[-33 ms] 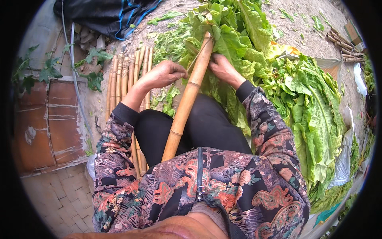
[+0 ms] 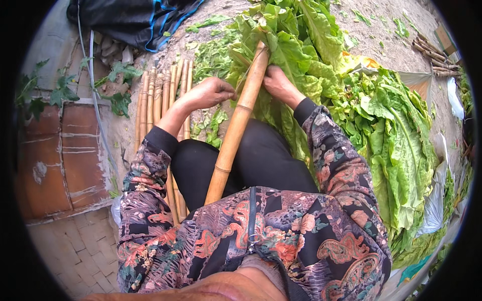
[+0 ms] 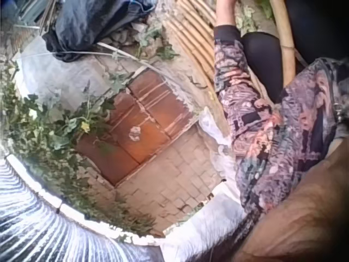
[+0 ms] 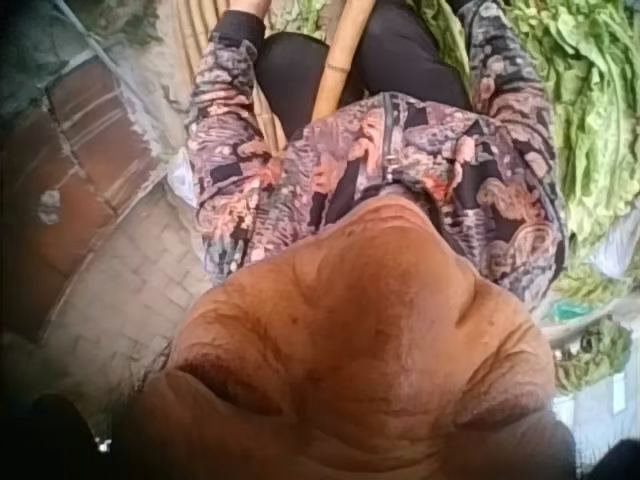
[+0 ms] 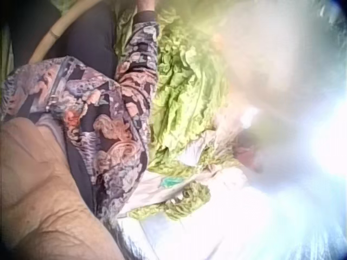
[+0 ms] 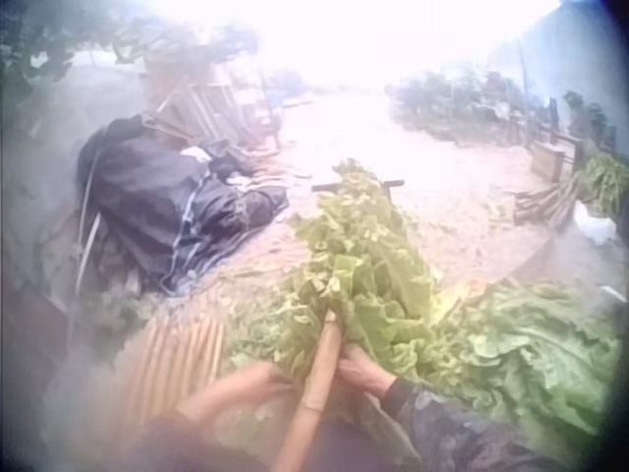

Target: The person sits on the ground and repeatedly places large green leaves onto a bamboo stick, then wraps and ties them with string to form bundles. The person handles the leaves and string by hand, arranging the leaves and securing them around the stick.

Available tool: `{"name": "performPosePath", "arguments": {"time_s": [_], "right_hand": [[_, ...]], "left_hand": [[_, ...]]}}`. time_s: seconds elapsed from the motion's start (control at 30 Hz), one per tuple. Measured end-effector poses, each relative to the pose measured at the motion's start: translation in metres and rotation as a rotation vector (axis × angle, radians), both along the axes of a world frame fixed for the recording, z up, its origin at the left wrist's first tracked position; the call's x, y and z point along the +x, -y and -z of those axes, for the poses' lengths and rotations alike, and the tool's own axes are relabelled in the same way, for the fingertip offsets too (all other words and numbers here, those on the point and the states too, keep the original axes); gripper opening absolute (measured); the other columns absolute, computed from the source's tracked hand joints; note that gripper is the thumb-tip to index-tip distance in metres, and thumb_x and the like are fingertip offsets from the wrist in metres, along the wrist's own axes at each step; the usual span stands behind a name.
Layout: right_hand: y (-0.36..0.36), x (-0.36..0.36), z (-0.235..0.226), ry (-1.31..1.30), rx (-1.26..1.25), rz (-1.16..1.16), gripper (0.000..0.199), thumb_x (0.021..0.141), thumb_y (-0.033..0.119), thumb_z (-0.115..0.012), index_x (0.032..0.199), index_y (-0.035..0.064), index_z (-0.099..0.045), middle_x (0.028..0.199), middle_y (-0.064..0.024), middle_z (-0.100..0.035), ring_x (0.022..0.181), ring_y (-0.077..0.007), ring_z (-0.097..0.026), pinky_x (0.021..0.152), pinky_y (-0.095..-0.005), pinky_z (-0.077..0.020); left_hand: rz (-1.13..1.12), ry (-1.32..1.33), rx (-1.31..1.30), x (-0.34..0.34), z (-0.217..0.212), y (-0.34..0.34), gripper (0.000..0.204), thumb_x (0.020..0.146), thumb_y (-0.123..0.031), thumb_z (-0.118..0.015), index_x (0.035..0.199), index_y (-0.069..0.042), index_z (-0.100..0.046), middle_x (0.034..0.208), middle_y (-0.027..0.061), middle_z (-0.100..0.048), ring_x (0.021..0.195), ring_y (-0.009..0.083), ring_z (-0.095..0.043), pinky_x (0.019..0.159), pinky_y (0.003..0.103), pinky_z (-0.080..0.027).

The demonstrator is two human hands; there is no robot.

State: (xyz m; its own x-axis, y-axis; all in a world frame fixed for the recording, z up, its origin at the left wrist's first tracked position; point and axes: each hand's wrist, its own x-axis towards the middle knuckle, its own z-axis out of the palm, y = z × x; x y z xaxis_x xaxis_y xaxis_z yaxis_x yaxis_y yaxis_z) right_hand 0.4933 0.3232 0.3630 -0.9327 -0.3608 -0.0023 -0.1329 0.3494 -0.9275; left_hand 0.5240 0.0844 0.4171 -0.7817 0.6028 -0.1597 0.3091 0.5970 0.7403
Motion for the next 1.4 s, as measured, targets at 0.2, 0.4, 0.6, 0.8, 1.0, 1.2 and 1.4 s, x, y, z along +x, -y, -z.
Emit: {"name": "performPosePath", "arguments": {"time_s": [0.2,0.4,0.6,0.8,1.0,1.2,1.4], "right_hand": [[-0.004,-0.017,0.009,0.054,-0.110,-0.180,0.022,0.086,0.008,-0.054,0.100,-0.0071,-0.060,0.094,-0.0129,-0.066,0.086,-0.0142,-0.057,0.076,-0.0312,-0.0463],[0.004,-0.040,0.022,-0.150,-0.007,0.107,0.015,0.082,0.002,-0.052,0.090,-0.0056,-0.062,0.083,-0.0143,-0.064,0.080,-0.0170,-0.059,0.071,-0.0344,-0.0467],[0.003,-0.029,0.037,-0.219,-0.147,-0.042,0.019,0.084,0.016,-0.057,0.095,0.0016,-0.058,0.084,-0.0155,-0.057,0.070,-0.0189,-0.050,0.066,-0.0333,-0.0434],[-0.225,0.037,-0.017,-0.817,0.654,0.626,0.010,0.088,0.013,-0.055,0.094,0.0086,-0.062,0.076,-0.0062,-0.062,0.060,-0.0160,-0.059,0.055,-0.0258,-0.0508],[-0.445,0.022,-0.029,-0.342,1.192,0.940,0.054,0.079,0.000,-0.046,0.130,0.0147,-0.044,0.134,-0.0105,-0.047,0.124,-0.0314,-0.042,0.103,-0.0450,-0.0328],[-0.436,0.022,-0.030,0.042,1.415,0.641,0.060,0.082,-0.004,-0.041,0.138,0.0189,-0.037,0.132,-0.0105,-0.046,0.124,-0.0293,-0.041,0.105,-0.0479,-0.0278],[-0.453,0.057,-0.085,-0.489,1.497,0.708,0.012,0.083,0.018,-0.050,0.078,0.0072,-0.054,0.074,-0.0140,-0.061,0.068,-0.0330,-0.061,0.058,-0.0450,-0.0468]], "left_hand": [[-0.239,-0.037,-0.081,-0.123,0.014,0.005,0.026,0.079,-0.017,-0.064,0.097,0.001,-0.068,0.082,0.0114,-0.069,0.070,0.0174,-0.062,0.067,0.031,-0.049],[-0.058,-0.702,-0.466,-0.108,-0.088,-0.094,0.017,0.074,-0.014,-0.059,0.080,0.000,-0.067,0.082,0.0219,-0.065,0.080,0.0380,-0.063,0.070,0.045,-0.050],[-0.499,-0.054,0.448,0.005,-0.007,-0.124,0.017,0.088,-0.005,-0.050,0.092,0.001,-0.065,0.070,0.0063,-0.062,0.061,0.0083,-0.053,0.058,0.024,-0.044],[-0.418,-0.440,0.233,0.023,-0.004,-0.148,0.015,0.087,-0.005,-0.051,0.092,0.001,-0.065,0.077,0.0136,-0.064,0.067,0.0206,-0.061,0.064,0.029,-0.047],[-0.430,-0.419,0.208,0.021,-0.007,-0.161,0.015,0.087,-0.004,-0.051,0.093,0.001,-0.064,0.084,0.0147,-0.065,0.074,0.0249,-0.063,0.067,0.032,-0.048],[-0.449,-0.447,0.202,0.022,-0.003,-0.160,0.015,0.086,-0.003,-0.052,0.094,0.001,-0.065,0.084,0.0152,-0.065,0.073,0.0238,-0.063,0.067,0.030,-0.048],[-0.481,-0.421,0.169,0.027,-0.004,-0.157,0.016,0.086,-0.004,-0.052,0.095,0.000,-0.065,0.083,0.0148,-0.065,0.072,0.0234,-0.063,0.066,0.031,-0.048]]}}
